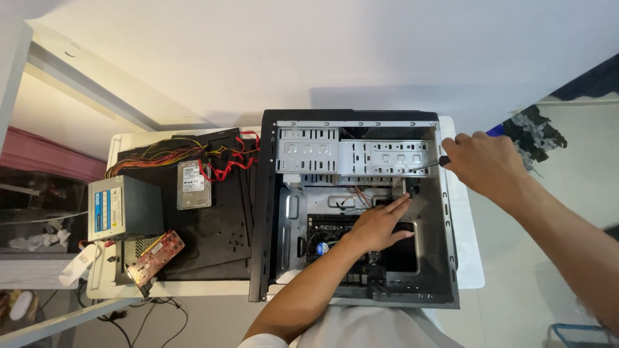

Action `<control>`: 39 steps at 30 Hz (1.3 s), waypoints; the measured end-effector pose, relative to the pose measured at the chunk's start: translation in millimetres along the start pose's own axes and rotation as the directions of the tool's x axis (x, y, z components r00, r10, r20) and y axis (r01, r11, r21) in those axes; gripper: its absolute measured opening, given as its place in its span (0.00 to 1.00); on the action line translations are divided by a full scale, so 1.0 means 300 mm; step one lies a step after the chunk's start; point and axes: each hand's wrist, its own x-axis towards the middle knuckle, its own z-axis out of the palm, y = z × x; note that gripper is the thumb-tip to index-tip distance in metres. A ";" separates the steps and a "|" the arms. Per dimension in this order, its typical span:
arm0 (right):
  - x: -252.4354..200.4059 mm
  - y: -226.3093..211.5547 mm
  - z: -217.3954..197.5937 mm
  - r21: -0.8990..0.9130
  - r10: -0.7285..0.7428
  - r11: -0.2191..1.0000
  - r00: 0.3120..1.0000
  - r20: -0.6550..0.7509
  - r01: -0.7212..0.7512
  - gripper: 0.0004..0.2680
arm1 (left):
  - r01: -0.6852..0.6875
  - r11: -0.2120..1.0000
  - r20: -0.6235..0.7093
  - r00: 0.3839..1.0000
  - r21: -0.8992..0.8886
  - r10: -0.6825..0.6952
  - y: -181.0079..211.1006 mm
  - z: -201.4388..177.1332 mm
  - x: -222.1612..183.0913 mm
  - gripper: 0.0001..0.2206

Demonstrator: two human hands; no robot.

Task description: Assembling or repairing a desktop computer by installing components and securing them with screws.

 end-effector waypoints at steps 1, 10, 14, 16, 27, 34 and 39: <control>0.010 -0.002 -0.012 -0.010 -0.004 1.000 1.000 -0.011 0.004 0.14 | 0.016 1.000 0.024 1.000 -0.003 -0.016 -0.001 0.004 0.004 0.38; 0.110 0.043 -0.084 0.471 -0.158 0.882 0.953 0.260 0.017 0.06 | 0.013 1.000 0.036 0.999 0.007 -0.013 0.013 -0.020 -0.009 0.37; 0.136 0.046 -0.081 0.335 -0.085 0.942 0.968 0.238 0.001 0.14 | 0.039 0.999 0.059 0.997 0.020 -0.040 0.027 -0.032 -0.016 0.38; 0.154 0.049 0.011 0.062 -0.025 0.998 0.999 -0.042 0.028 0.20 | 0.023 1.000 0.033 0.999 0.006 -0.024 0.011 -0.016 -0.007 0.38; 0.151 0.038 0.007 0.259 -0.025 0.966 0.994 0.102 -0.002 0.17 | 0.026 0.999 0.043 0.999 0.023 -0.027 0.031 -0.037 -0.016 0.38; 0.124 0.054 -0.148 0.452 -0.117 0.891 0.946 0.304 -0.035 0.12 | 0.033 0.999 0.056 0.998 0.033 -0.035 0.029 -0.036 -0.013 0.38; 0.142 0.036 -0.049 0.270 -0.022 0.963 0.989 0.143 -0.018 0.17 | 0.033 0.999 0.054 0.998 0.034 -0.035 0.032 -0.041 -0.017 0.38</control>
